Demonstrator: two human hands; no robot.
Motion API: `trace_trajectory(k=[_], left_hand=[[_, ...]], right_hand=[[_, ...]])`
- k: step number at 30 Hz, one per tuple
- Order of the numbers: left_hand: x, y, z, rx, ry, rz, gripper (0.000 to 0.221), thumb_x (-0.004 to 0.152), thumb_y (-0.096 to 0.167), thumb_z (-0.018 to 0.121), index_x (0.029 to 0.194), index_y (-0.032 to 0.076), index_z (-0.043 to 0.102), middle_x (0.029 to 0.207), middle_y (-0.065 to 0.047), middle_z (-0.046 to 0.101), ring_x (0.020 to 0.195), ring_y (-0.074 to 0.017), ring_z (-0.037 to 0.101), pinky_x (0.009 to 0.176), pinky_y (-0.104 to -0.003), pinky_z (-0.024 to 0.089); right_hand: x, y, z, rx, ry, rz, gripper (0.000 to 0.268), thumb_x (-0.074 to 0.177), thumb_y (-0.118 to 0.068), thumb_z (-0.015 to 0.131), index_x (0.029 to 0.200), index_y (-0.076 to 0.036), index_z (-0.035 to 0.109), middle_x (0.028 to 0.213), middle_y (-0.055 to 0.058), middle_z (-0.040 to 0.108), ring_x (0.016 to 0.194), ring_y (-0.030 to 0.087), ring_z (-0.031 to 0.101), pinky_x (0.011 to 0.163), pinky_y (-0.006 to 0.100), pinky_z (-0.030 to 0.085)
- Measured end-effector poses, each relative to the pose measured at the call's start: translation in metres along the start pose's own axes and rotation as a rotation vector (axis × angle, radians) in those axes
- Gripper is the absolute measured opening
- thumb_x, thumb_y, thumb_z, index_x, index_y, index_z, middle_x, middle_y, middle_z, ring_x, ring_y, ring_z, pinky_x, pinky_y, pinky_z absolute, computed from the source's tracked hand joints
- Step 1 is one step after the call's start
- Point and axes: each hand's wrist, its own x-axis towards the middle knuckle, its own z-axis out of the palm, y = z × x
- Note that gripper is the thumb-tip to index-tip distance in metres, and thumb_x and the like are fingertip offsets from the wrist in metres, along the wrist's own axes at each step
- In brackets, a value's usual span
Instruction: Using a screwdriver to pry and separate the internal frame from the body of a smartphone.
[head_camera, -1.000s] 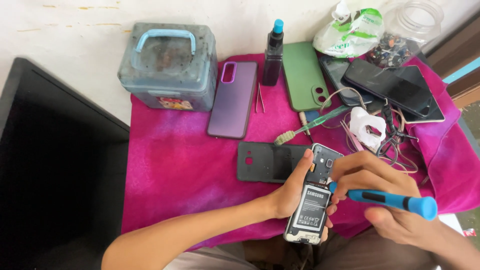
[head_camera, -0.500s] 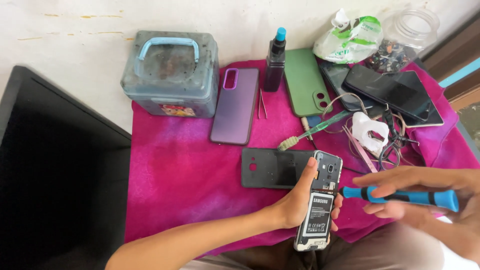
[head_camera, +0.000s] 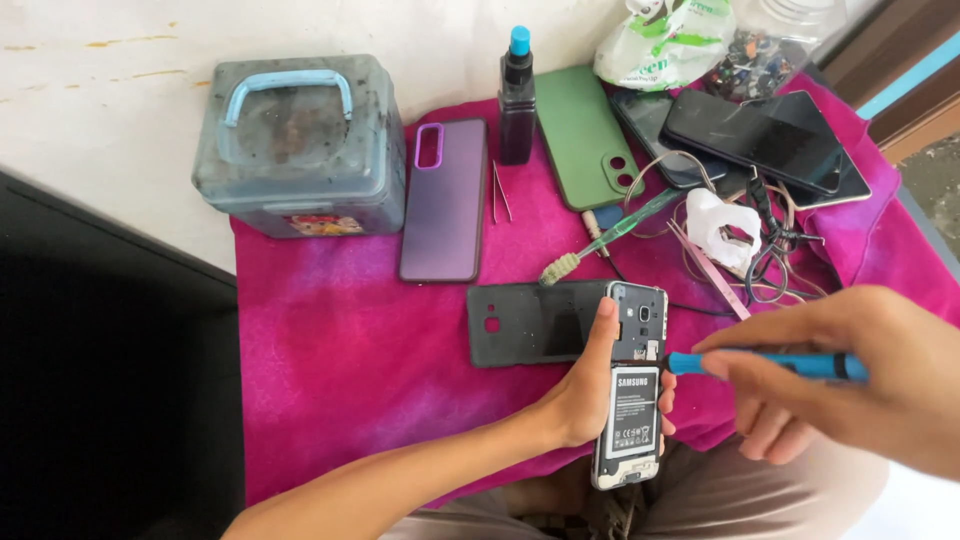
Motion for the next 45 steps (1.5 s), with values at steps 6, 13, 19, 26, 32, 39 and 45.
trace_trajectory(k=[6, 13, 19, 26, 32, 39, 45], left_hand=[[-0.002, 0.002, 0.001, 0.005, -0.035, 0.039, 0.101, 0.093, 0.095, 0.021, 0.107, 0.003, 0.06, 0.085, -0.014, 0.064, 0.073, -0.0338, 0.068, 0.067, -0.051, 0.06], [-0.007, 0.005, 0.005, 0.005, -0.048, 0.033, 0.096, 0.093, 0.094, 0.028, 0.111, 0.003, 0.055, 0.084, -0.014, 0.063, 0.073, -0.0328, 0.069, 0.063, -0.051, 0.059], [-0.008, 0.007, 0.007, 0.053, -0.072, 0.037, 0.102, 0.093, 0.095, 0.023, 0.101, 0.0, 0.06, 0.083, -0.013, 0.062, 0.073, -0.0327, 0.068, 0.06, -0.053, 0.059], [-0.007, 0.008, 0.006, 0.109, -0.066, 0.079, 0.103, 0.092, 0.093, 0.022, 0.097, -0.001, 0.062, 0.081, -0.015, 0.065, 0.07, -0.0311, 0.069, 0.077, -0.045, 0.061], [-0.006, 0.007, 0.008, 0.058, -0.114, 0.13, 0.098, 0.092, 0.092, 0.024, 0.14, 0.012, 0.055, 0.081, -0.016, 0.063, 0.067, -0.0304, 0.068, 0.072, -0.046, 0.062], [-0.002, 0.003, 0.004, 0.046, -0.109, 0.134, 0.095, 0.094, 0.091, 0.026, 0.117, 0.004, 0.058, 0.082, -0.017, 0.063, 0.07, -0.0262, 0.067, 0.075, -0.046, 0.062], [-0.003, 0.005, 0.005, 0.05, -0.072, 0.125, 0.099, 0.093, 0.091, 0.025, 0.122, 0.003, 0.059, 0.081, -0.017, 0.063, 0.068, -0.0289, 0.067, 0.073, -0.047, 0.062]], right_hand=[[0.042, 0.062, 0.006, -0.369, 0.089, -1.322, 0.034, 0.092, -0.032, 0.065, 0.125, -0.031, 0.075, 0.089, -0.009, 0.076, 0.052, 0.017, 0.071, 0.043, 0.034, 0.056], [0.023, 0.062, 0.01, -0.5, 0.3, -1.166, 0.071, 0.075, -0.068, 0.07, 0.137, -0.033, 0.064, 0.057, -0.003, 0.069, 0.026, 0.025, 0.061, 0.031, 0.042, 0.042], [0.009, 0.049, 0.013, -0.358, 0.425, -1.217, 0.034, 0.089, -0.033, 0.063, 0.12, -0.027, 0.074, 0.069, -0.005, 0.076, 0.044, 0.02, 0.066, 0.042, 0.036, 0.049], [0.009, 0.043, -0.004, -0.485, 0.213, -1.352, 0.029, 0.091, -0.029, 0.063, 0.119, -0.027, 0.069, 0.112, -0.01, 0.073, 0.07, 0.016, 0.075, 0.049, 0.035, 0.057], [-0.009, 0.03, 0.008, -0.61, 0.566, -1.27, 0.082, 0.07, -0.079, 0.071, 0.126, -0.02, 0.065, 0.091, -0.006, 0.076, 0.044, 0.023, 0.07, 0.031, 0.041, 0.045], [0.007, 0.047, 0.006, -0.606, 0.481, -1.186, 0.049, 0.084, -0.052, 0.066, 0.132, -0.04, 0.066, 0.044, -0.008, 0.074, 0.026, 0.018, 0.06, 0.031, 0.039, 0.04], [0.004, 0.042, 0.006, -0.537, 0.285, -1.031, 0.091, 0.055, -0.072, 0.095, 0.135, -0.043, 0.061, 0.106, -0.024, 0.079, 0.072, 0.007, 0.084, 0.047, 0.036, 0.063]])
